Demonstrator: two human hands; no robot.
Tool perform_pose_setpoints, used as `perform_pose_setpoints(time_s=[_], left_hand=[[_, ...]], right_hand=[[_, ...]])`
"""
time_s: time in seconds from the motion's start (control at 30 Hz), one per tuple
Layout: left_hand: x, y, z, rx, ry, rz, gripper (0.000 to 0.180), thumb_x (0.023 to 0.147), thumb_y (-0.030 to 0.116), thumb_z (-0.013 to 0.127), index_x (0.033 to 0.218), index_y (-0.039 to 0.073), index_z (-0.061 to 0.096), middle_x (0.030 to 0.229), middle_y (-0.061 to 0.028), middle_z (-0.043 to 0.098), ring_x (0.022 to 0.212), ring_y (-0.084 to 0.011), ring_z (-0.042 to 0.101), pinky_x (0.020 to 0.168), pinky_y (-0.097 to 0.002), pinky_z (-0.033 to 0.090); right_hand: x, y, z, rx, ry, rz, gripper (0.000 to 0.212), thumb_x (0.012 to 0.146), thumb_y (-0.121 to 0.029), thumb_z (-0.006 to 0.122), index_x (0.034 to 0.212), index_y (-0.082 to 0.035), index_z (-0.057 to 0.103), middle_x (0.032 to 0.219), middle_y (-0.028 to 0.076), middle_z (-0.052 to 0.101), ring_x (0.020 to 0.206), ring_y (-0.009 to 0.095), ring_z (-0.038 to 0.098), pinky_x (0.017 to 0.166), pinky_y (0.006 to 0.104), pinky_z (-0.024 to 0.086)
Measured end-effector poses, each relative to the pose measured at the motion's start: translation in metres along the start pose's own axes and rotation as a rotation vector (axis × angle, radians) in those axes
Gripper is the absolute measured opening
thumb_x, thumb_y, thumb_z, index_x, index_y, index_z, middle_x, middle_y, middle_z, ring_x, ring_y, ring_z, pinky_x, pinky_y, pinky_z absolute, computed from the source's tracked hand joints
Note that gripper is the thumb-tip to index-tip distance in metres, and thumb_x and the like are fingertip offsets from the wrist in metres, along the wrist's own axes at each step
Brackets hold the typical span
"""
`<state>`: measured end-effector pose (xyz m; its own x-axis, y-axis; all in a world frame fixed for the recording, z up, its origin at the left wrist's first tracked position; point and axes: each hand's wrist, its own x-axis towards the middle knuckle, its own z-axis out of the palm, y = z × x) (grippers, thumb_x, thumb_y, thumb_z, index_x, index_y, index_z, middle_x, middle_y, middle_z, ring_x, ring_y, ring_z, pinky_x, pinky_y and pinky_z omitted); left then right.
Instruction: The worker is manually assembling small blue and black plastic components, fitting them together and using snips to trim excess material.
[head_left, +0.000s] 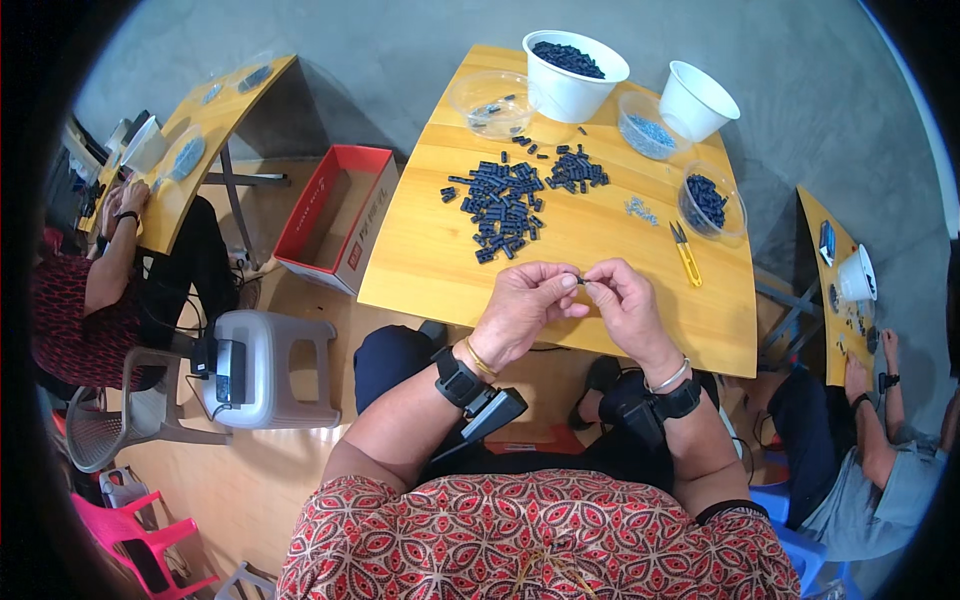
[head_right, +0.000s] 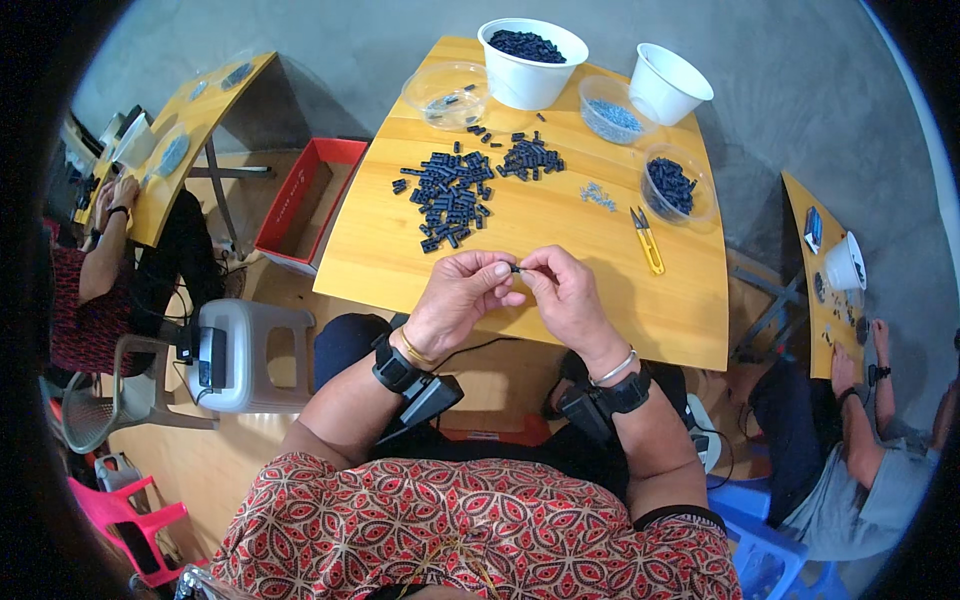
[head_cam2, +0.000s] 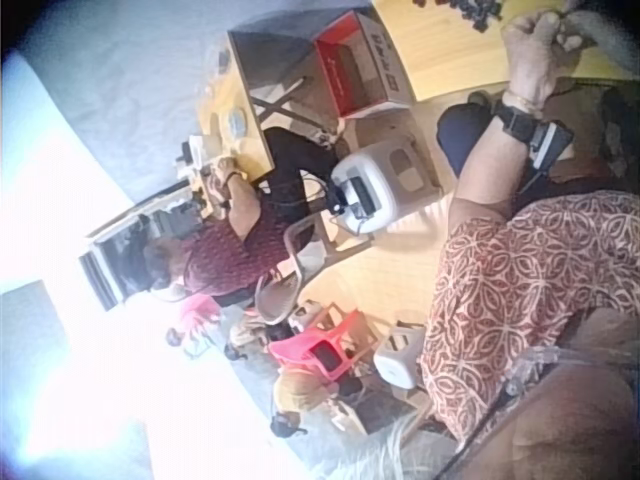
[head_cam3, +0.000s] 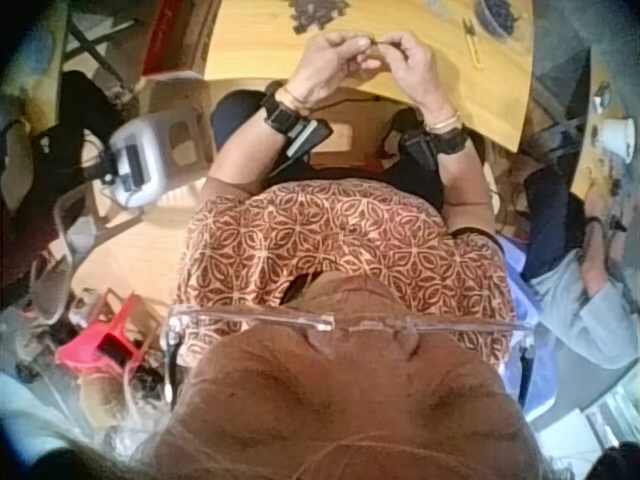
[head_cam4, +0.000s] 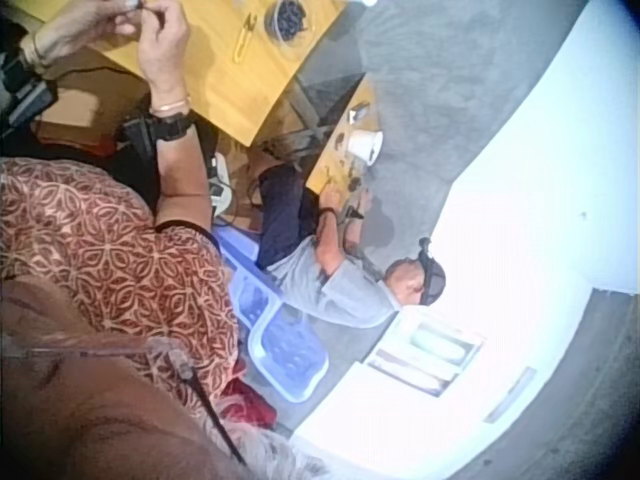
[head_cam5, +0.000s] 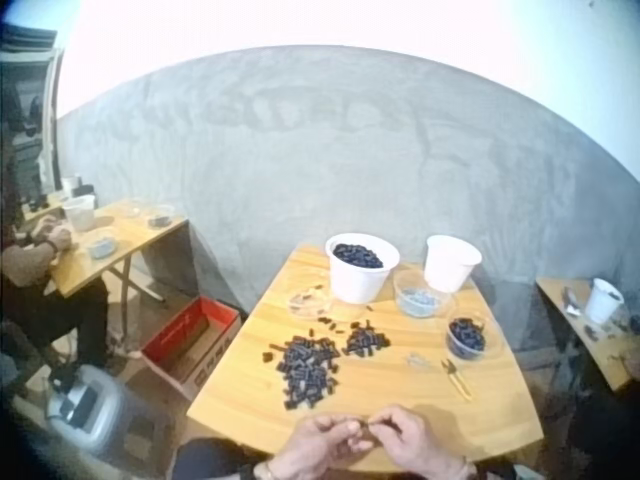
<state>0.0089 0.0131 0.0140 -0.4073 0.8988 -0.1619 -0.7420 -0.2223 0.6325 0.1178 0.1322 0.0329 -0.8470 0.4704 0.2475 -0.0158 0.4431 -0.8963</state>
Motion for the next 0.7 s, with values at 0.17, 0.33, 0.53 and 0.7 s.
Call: perform_pose_setpoints(time_s=[0.17,0.33,0.53,0.7], left_hand=[[0.0024,-0.0044,0.0031,0.204,0.018,0.069,0.013,0.087,0.003,0.053,0.097,-0.002,0.059,0.077,-0.0039,0.058,0.068,-0.0095,0.056,0.069,-0.0285,0.055],[0.0019,-0.0021,0.0021,0.183,-0.04,0.036,0.014,0.087,0.003,0.051,0.098,-0.003,0.058,0.078,-0.0046,0.059,0.068,-0.0102,0.057,0.069,-0.0292,0.056],[0.0011,-0.0007,0.0048,0.15,-0.083,0.026,0.014,0.088,0.004,0.051,0.098,-0.003,0.058,0.077,-0.0048,0.058,0.066,-0.0112,0.057,0.069,-0.0302,0.056],[0.001,-0.0017,0.0031,0.147,-0.067,0.024,0.014,0.087,0.004,0.052,0.098,-0.003,0.058,0.077,-0.0048,0.058,0.066,-0.0114,0.057,0.068,-0.0302,0.056]], right_hand=[[-0.0034,0.0048,-0.0039,-0.159,0.003,-0.124,0.006,0.08,0.001,0.055,0.085,0.001,0.052,0.074,0.011,0.058,0.068,0.019,0.057,0.062,0.0278,0.046],[-0.0072,0.0033,-0.0058,-0.177,0.021,-0.163,0.006,0.08,0.001,0.054,0.085,0.001,0.052,0.074,0.012,0.058,0.068,0.02,0.058,0.062,0.0285,0.046],[-0.0085,0.0044,-0.007,-0.051,0.033,-0.085,0.004,0.079,0.001,0.055,0.083,0.001,0.052,0.074,0.011,0.058,0.067,0.02,0.057,0.062,0.0285,0.045],[-0.008,0.0017,-0.0058,-0.105,0.013,-0.099,0.005,0.079,0.0,0.056,0.083,0.002,0.052,0.073,0.012,0.058,0.066,0.021,0.058,0.061,0.0283,0.045]])
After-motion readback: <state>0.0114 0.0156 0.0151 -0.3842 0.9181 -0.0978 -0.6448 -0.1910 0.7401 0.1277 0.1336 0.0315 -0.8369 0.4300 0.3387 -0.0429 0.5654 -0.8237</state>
